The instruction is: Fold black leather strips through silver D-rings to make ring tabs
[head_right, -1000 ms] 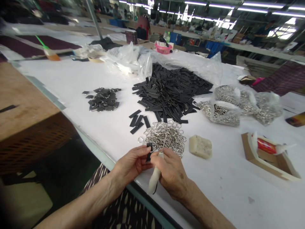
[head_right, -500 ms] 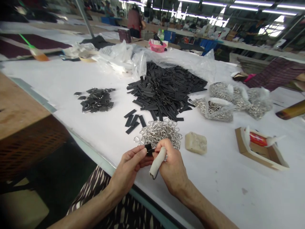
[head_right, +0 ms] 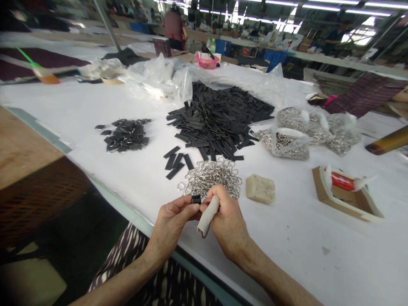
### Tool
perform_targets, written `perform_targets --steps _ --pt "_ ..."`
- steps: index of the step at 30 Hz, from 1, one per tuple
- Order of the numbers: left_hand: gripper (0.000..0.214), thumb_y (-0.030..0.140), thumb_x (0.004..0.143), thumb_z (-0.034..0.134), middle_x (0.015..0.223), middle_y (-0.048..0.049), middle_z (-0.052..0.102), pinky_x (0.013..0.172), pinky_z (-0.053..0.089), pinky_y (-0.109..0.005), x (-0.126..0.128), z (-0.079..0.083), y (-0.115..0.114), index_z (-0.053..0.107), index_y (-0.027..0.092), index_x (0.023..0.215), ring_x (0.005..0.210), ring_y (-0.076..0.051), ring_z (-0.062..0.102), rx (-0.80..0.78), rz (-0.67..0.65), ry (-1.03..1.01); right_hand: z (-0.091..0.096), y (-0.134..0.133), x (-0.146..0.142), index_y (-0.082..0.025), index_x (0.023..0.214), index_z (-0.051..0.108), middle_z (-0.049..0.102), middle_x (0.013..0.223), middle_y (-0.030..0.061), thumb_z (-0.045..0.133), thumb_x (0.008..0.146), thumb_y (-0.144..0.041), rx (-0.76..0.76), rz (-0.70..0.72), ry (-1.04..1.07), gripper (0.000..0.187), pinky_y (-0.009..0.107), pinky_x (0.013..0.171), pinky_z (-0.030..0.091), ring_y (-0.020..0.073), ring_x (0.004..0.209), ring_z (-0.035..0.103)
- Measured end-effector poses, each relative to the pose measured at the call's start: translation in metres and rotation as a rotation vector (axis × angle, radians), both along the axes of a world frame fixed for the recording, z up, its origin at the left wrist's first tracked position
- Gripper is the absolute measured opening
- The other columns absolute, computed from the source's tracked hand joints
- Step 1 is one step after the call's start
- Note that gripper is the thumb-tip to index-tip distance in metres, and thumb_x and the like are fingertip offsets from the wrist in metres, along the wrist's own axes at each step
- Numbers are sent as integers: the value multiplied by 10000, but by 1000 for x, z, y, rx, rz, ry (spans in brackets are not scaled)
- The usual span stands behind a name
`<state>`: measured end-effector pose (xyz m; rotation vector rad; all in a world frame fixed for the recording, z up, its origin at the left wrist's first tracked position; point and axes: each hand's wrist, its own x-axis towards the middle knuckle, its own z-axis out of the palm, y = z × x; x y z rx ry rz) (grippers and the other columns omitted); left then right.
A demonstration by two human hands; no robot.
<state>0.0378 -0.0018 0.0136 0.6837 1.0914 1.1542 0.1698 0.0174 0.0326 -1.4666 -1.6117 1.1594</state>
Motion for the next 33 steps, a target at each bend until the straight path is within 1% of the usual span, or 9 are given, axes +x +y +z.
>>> perform_targets --steps 3,8,18,21,24,27,28,30,33 --pt "98 234 727 655 692 -35 690 724 509 -319 -1 -1 0 674 141 748 671 -176 633 5 5 7 -1 1 1 -227 759 475 564 700 -43 572 754 -188 -3 4 13 105 241 566 417 126 618 519" --pt "102 220 737 637 678 -34 688 686 513 -306 0 -1 0 692 140 771 643 -173 635 -4 -14 2 -3 1 2 -231 856 517 634 928 8 578 761 -197 7 8 58 118 270 653 471 150 765 590" --pt "107 214 776 591 658 -17 664 630 503 -270 2 -2 -3 676 152 753 605 -144 606 7 -32 86 -5 -2 0 -232 805 483 586 768 -23 527 773 -145 50 39 36 102 256 637 442 136 703 542" --pt "107 238 766 602 580 2 608 534 473 -237 0 -4 -1 668 163 727 525 -124 563 -12 -40 179 -7 -2 0 -229 798 477 588 776 -20 531 769 -137 80 26 22 111 262 648 435 139 713 543" --pt "104 256 740 623 780 -22 621 406 394 -205 -2 -3 0 685 173 743 465 -82 497 26 -24 275 -7 -3 1 -228 790 459 595 813 -15 537 778 -149 90 19 32 112 267 658 432 141 738 552" --pt "106 246 735 625 1020 -36 574 391 366 -194 -3 -1 0 698 175 706 457 -35 445 119 8 357 -6 -2 1 -225 789 460 598 824 -13 545 779 -155 91 17 31 110 270 663 430 142 745 556" --pt "112 246 745 616 1000 -33 582 401 370 -193 -2 0 -1 700 178 715 454 -33 438 131 6 364 -5 -1 1 -224 794 466 599 825 -12 548 777 -154 94 15 25 109 270 664 429 142 745 556" --pt "124 249 768 591 793 -13 615 411 374 -193 -1 1 -3 695 181 776 437 -51 442 112 -20 336 -4 -1 1 -222 807 479 598 818 -12 550 776 -152 99 14 15 105 266 656 428 139 732 551" --pt "143 250 788 562 442 52 508 383 349 -190 0 1 -4 663 168 846 363 -76 417 25 -88 277 -3 0 2 -225 802 480 585 785 -22 551 779 -153 83 11 6 104 251 622 425 126 684 534"
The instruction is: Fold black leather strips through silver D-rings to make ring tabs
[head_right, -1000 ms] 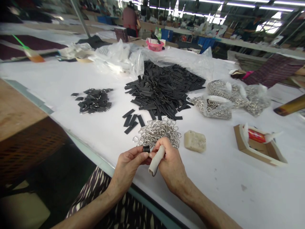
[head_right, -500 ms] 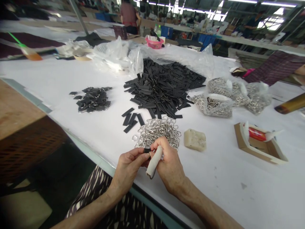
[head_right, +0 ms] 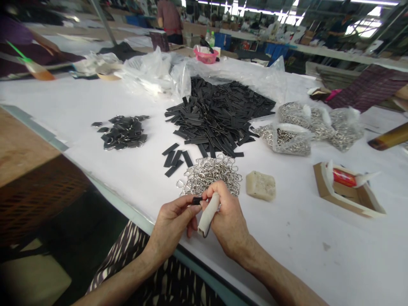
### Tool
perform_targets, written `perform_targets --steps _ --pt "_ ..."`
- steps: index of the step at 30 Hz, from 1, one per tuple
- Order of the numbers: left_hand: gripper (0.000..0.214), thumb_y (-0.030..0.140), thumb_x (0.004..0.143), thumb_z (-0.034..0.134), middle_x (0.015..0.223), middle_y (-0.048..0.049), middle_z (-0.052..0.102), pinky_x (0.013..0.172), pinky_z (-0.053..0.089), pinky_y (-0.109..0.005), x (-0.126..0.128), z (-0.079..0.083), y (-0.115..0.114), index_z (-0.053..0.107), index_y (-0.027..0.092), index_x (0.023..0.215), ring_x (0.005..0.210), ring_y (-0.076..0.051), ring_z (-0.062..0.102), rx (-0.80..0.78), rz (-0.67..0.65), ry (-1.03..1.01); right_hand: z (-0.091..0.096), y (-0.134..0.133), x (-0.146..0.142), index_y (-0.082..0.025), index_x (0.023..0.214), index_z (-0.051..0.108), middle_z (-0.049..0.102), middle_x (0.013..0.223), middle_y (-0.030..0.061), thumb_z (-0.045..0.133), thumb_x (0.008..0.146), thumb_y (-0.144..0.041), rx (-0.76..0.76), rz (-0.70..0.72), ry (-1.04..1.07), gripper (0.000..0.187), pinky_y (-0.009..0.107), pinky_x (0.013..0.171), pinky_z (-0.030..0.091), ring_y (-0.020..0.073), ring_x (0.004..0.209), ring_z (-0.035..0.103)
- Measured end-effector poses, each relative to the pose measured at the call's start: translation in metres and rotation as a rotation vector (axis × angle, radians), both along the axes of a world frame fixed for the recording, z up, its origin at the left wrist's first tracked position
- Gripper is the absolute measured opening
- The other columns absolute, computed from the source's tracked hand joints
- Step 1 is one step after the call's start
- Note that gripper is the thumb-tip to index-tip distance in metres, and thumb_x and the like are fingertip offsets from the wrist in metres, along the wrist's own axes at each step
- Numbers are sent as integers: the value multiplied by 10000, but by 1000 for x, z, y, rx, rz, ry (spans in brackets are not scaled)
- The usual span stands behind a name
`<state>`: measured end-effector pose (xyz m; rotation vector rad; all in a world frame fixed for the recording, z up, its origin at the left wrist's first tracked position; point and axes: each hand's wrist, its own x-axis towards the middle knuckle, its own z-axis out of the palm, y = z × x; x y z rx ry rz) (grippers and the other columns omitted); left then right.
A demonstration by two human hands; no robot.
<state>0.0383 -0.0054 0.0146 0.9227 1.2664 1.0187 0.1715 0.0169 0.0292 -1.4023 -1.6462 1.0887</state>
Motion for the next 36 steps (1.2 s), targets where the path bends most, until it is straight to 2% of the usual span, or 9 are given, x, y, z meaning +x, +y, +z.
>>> perform_targets --steps 3,6,8,12,17,23,36 --pt "123 232 773 570 434 45 533 374 375 -199 1 0 2 638 151 837 358 -93 457 -62 -38 -107 0 0 1 -229 799 474 582 778 -31 553 775 -149 -15 -4 4 115 244 607 427 118 658 528" --pt "109 215 765 581 586 0 616 504 491 -252 1 -1 5 635 138 821 514 -130 579 -80 -27 -265 -1 -1 1 -230 801 478 593 798 -28 540 775 -141 -13 -15 4 112 247 611 437 123 677 541" --pt "113 215 762 596 670 -18 641 594 517 -274 1 -2 5 647 132 819 608 -143 616 -95 -15 -318 -2 -1 0 -232 803 478 594 814 -27 535 777 -143 -19 -20 12 108 245 597 442 127 688 547" --pt "109 222 750 624 698 -32 663 645 522 -285 0 -4 6 664 126 786 647 -151 635 -134 -8 -331 -2 0 -1 -235 795 468 575 797 -37 539 778 -155 -61 -8 50 108 235 556 443 117 647 530" --pt "81 205 722 646 616 -19 650 644 528 -308 -1 -6 7 637 132 690 606 -161 641 -163 18 -348 -3 2 -1 -234 793 476 592 810 -39 546 783 -169 -81 -6 36 95 236 565 446 115 652 533" --pt "67 193 711 649 610 -21 650 649 531 -330 -1 -7 6 635 131 688 591 -171 649 -183 25 -385 -2 1 0 -234 789 476 602 829 -34 544 788 -184 -80 7 17 84 239 573 443 120 668 544" --pt "73 208 722 654 621 -24 660 642 522 -292 0 -9 5 660 140 694 618 -162 647 -177 13 -389 -2 1 -1 -227 793 464 594 801 -19 527 796 -193 -74 12 -20 72 237 541 425 126 642 531"
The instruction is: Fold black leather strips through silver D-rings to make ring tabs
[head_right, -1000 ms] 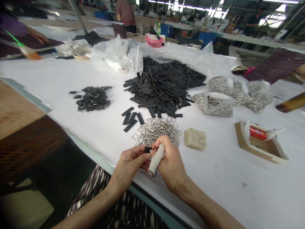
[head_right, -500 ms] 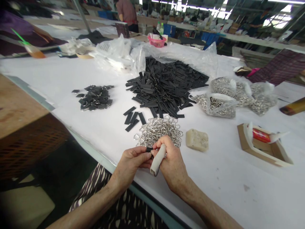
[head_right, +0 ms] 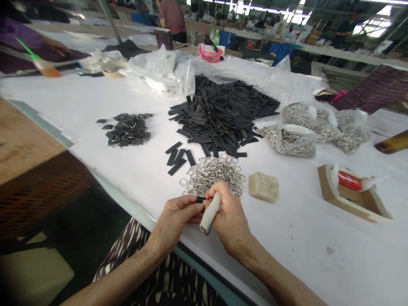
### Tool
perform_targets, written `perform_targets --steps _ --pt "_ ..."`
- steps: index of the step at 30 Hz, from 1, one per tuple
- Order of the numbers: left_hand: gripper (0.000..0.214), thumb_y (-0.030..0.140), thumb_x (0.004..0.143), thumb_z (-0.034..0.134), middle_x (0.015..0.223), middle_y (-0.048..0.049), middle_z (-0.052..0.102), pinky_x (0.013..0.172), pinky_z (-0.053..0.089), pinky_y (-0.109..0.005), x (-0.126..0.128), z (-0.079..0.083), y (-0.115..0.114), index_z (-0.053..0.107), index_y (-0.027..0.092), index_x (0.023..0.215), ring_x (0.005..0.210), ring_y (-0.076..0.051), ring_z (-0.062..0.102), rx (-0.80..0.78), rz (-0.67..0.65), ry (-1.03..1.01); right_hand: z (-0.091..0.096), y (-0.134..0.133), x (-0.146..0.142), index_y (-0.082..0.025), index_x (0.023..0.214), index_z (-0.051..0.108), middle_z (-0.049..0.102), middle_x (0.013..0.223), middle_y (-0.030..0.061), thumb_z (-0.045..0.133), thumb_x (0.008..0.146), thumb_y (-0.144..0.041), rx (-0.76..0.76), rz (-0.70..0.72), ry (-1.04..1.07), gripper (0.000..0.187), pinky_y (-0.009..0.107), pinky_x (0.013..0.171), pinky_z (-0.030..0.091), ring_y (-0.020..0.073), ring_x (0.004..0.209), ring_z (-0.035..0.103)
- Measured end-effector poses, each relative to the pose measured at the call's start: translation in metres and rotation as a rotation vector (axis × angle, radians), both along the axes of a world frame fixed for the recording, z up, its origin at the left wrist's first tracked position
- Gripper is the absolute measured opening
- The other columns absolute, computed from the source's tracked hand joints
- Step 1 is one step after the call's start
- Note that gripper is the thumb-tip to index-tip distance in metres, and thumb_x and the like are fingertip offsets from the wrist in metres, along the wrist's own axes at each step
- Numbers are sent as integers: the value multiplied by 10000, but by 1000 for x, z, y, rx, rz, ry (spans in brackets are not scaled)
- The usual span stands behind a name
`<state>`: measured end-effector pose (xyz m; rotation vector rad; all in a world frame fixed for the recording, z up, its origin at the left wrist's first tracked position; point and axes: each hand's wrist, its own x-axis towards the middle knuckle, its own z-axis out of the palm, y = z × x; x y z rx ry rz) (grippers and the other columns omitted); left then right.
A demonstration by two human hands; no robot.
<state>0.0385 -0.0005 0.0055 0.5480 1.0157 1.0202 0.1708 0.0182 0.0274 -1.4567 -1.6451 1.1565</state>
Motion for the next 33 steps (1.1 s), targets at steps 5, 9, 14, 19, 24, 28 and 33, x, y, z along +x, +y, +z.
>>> perform_targets --steps 5,9,14,19,24,28,33 --pt "96 239 738 649 649 -26 672 660 520 -294 -1 -1 0 667 144 735 633 -161 647 22 -6 19 -1 0 0 -226 797 467 585 788 -17 528 798 -209 -16 1 3 64 230 511 405 128 630 523" --pt "138 276 736 650 651 -31 676 680 521 -307 -1 2 1 663 139 722 654 -174 657 15 -9 40 -1 0 0 -222 790 466 583 777 -12 525 800 -220 -22 -4 6 61 232 508 399 132 627 523" --pt "144 268 674 698 607 -33 673 629 530 -319 0 1 2 635 139 659 601 -183 656 -19 18 25 -1 -1 -1 -219 787 474 586 768 -9 525 795 -208 -10 -2 -8 53 242 526 407 137 638 527" --pt "118 240 713 649 598 -42 681 596 527 -298 -1 0 3 631 136 660 540 -161 642 -1 13 65 5 0 0 -222 795 485 607 783 -9 538 790 -198 -23 0 -15 57 252 553 426 127 628 533" --pt "128 214 728 628 597 -37 675 570 516 -237 -3 6 4 647 127 637 521 -124 629 -24 19 127 27 6 15 -226 745 444 642 775 -7 604 757 -255 48 -16 14 163 254 566 430 136 637 555" --pt "119 206 722 632 650 -49 685 567 522 -241 -4 6 4 659 121 643 533 -127 631 -23 37 110 38 16 41 -216 703 497 611 611 -5 526 789 -288 92 -39 -77 116 253 493 387 130 522 507" --pt "119 213 706 650 645 -52 682 565 520 -241 -5 5 6 665 121 630 530 -128 627 -30 45 119 47 26 71 -227 930 536 531 551 -12 413 849 -410 73 -18 -169 235 268 456 339 145 493 450"
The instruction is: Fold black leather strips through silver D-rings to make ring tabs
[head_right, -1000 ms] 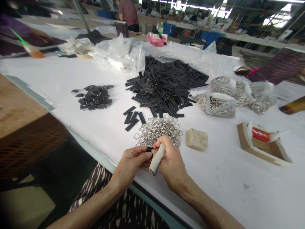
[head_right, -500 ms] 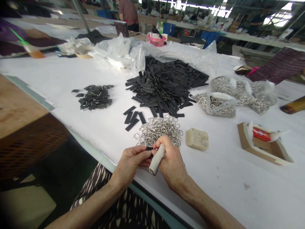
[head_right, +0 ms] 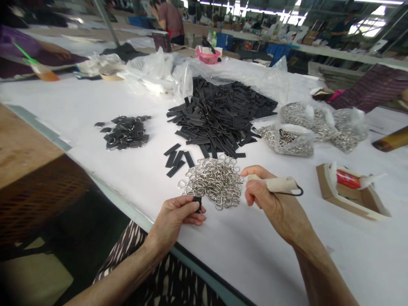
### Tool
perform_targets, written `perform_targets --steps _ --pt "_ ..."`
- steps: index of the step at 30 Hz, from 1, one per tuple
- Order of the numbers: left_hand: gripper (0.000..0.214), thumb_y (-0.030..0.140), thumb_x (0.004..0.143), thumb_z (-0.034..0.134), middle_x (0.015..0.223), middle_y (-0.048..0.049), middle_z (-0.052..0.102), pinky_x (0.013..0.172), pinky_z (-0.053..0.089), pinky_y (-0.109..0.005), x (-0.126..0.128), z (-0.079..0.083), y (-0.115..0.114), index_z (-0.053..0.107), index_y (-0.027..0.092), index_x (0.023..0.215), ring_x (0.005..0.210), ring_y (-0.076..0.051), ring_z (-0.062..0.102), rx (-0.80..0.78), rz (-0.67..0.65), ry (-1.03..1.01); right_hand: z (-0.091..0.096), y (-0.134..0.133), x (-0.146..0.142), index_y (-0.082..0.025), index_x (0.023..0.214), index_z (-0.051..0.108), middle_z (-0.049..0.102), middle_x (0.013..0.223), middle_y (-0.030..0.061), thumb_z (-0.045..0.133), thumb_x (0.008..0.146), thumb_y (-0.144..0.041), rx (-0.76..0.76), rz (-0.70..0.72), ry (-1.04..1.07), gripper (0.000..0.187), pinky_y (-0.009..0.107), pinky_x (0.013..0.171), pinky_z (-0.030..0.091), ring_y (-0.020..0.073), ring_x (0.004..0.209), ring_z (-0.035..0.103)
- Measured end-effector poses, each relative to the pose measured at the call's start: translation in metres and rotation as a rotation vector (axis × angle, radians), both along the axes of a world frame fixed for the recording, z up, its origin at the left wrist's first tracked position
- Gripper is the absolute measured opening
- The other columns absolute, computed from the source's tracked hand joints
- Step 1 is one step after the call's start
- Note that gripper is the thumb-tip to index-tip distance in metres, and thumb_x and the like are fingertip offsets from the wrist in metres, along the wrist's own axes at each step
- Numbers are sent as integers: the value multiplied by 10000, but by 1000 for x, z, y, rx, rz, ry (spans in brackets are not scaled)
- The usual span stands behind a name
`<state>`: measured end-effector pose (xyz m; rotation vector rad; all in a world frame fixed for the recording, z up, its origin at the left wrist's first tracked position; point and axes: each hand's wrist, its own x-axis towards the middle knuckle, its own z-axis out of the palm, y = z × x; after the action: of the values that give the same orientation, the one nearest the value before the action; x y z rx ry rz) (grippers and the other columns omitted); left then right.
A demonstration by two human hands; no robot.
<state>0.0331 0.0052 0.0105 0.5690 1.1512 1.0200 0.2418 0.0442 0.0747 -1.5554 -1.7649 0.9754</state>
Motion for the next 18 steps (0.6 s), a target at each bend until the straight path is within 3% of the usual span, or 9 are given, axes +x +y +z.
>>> perform_targets --steps 7,18 --pt "128 247 647 706 628 -42 690 549 516 -232 -1 2 5 669 128 623 527 -136 630 -23 1 63 11 9 11 -209 628 467 424 511 -39 467 828 -412 148 -253 -213 285 252 469 285 124 509 407" --pt "138 244 614 732 654 -64 709 539 513 -217 -3 7 11 683 119 643 533 -140 627 -20 -32 110 0 27 30 -205 553 477 465 510 -51 499 713 -285 8 -250 -280 180 248 493 280 125 522 421"
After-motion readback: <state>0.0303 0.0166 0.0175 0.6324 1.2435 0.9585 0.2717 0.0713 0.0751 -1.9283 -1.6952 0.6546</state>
